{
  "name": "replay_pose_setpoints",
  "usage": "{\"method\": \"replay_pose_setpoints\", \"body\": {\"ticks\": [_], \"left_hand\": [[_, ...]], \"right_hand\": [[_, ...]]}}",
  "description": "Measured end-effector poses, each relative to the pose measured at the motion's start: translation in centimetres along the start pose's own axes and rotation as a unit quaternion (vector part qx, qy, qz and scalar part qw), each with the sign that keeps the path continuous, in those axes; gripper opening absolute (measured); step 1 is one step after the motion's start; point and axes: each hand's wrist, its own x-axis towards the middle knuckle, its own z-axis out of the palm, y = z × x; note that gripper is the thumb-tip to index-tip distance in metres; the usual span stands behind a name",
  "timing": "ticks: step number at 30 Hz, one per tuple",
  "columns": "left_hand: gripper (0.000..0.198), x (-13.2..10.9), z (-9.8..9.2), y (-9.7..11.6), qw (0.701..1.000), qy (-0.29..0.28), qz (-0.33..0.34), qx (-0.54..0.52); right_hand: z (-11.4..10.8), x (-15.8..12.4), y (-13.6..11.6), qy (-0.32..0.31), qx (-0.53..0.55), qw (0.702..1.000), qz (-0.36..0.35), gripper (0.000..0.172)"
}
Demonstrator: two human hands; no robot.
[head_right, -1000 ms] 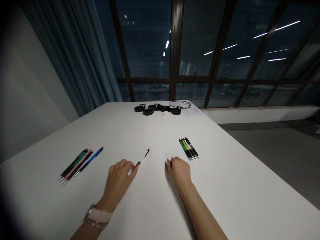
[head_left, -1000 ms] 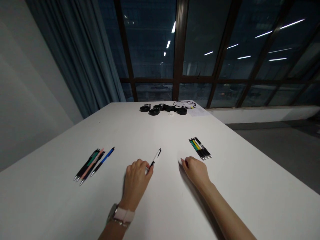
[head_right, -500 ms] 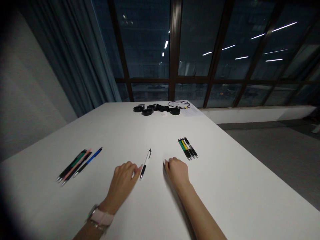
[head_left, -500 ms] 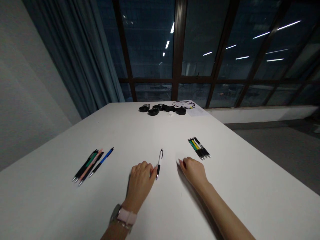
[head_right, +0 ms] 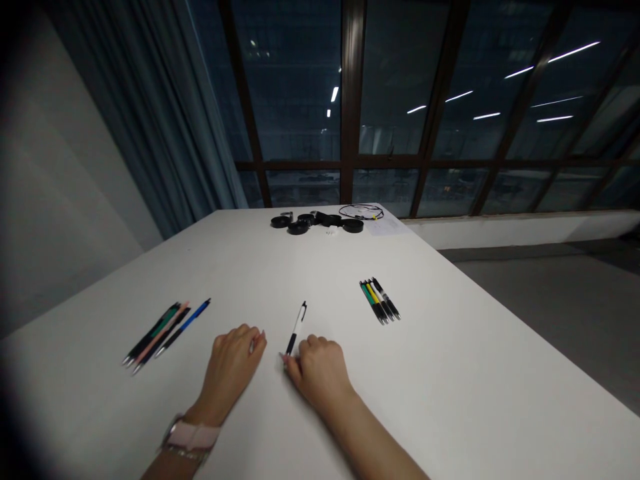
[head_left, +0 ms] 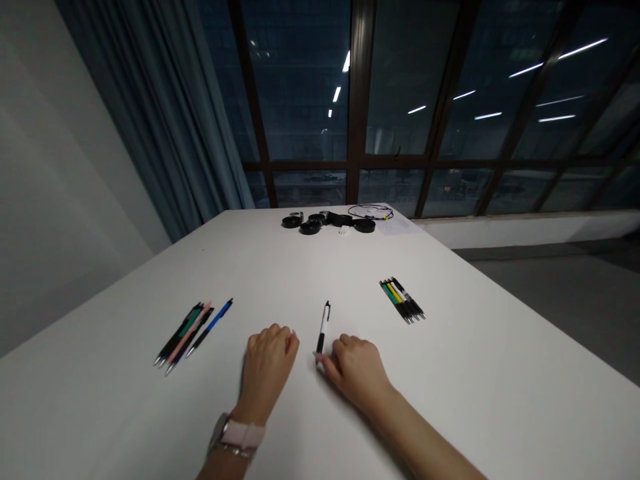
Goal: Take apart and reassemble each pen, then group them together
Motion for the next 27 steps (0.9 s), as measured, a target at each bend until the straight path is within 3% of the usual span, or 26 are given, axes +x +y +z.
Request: {"method": "replay_pose_setpoints", "body": {"ticks": [7,16,20,23,27], "left_hand": [[0.033,0.0,-0.4,0.1,1.000,-0.011,0.002,-0.008],[0.031,-0.2,0.1,0.7,0.999,-0.010,0.006,-0.042],[0.033,-0.3,0.4,0.8,0.994,-0.017,-0.006,-0.111],[0.036,-0.3,1.0,1.2,0.971,-0.042,-0.027,-0.234],[0.038,0.0,1.6,2.0,0.894,-0.055,-0.084,-0.437]], "right_hand": [[1.4,0.7,-2.3,-0.032,0.004,0.999,-0.004,0.047],[2.2,2.0,-2.4,-0.035,-0.003,0.999,0.033,0.038],[1.8,1.7,-1.7,-0.020,0.029,0.998,0.049,0.037],[1.3,1.2,-1.1,-0.003,0.071,0.995,0.069,0.038],[1.2,0.9,-0.5,0.022,0.167,0.982,0.085,0.035]]}}
